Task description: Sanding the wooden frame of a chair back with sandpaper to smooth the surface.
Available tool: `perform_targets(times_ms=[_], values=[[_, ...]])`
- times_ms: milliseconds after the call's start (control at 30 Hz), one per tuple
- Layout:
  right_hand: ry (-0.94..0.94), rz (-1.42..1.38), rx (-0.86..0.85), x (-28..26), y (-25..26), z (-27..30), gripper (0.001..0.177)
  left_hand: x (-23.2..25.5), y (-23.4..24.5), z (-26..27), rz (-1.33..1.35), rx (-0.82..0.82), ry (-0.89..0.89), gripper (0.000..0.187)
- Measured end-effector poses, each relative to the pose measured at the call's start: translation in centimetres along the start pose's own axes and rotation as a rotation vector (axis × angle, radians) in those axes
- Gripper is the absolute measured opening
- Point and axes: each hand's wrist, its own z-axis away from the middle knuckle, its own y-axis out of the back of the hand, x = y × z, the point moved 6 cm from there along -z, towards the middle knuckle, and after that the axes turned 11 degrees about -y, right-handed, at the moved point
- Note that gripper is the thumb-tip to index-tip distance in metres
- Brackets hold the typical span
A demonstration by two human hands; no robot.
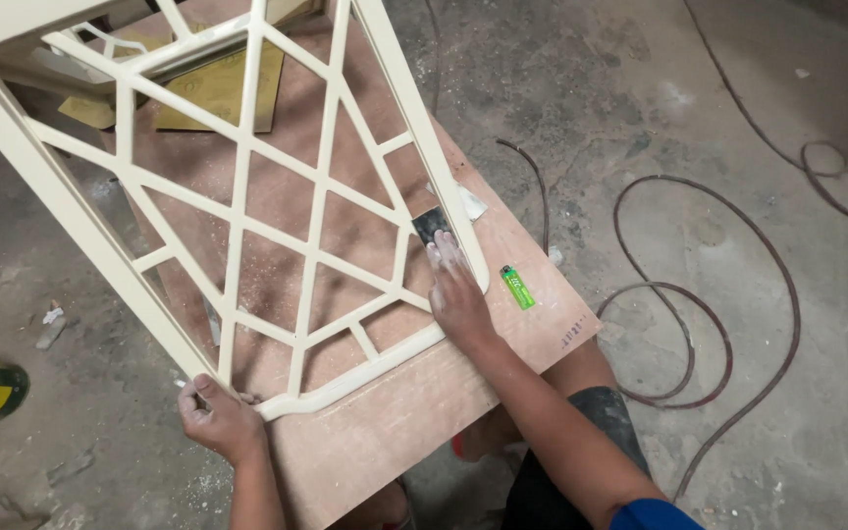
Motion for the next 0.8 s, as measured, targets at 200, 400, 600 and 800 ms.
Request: perform_targets(times_ms=[200, 400, 600, 800], values=[[0.004, -0.005, 0.011, 0.2, 0.0, -0.4, 0.064, -0.3, 0.0, -0.2, -0.014, -0.006, 0.011, 0.033], [0.015, -0.083, -0.005, 0.5, -0.1, 0.4, 0.064, -0.2, 0.0, -0.4, -0.045, -0.033, -0.020, 0.036], [-0.038, 0.069, -0.124, -0.3, -0.6, -0.4, 0.063, -0.4, 0.3, -0.1, -0.064, -0.033, 0.006, 0.034], [0.000, 0.101, -0.189, -2.0, -0.5, -1.5, 0.073, -0.2, 0.2, -0.3, -0.110, -0.068, 0.012, 0.038]])
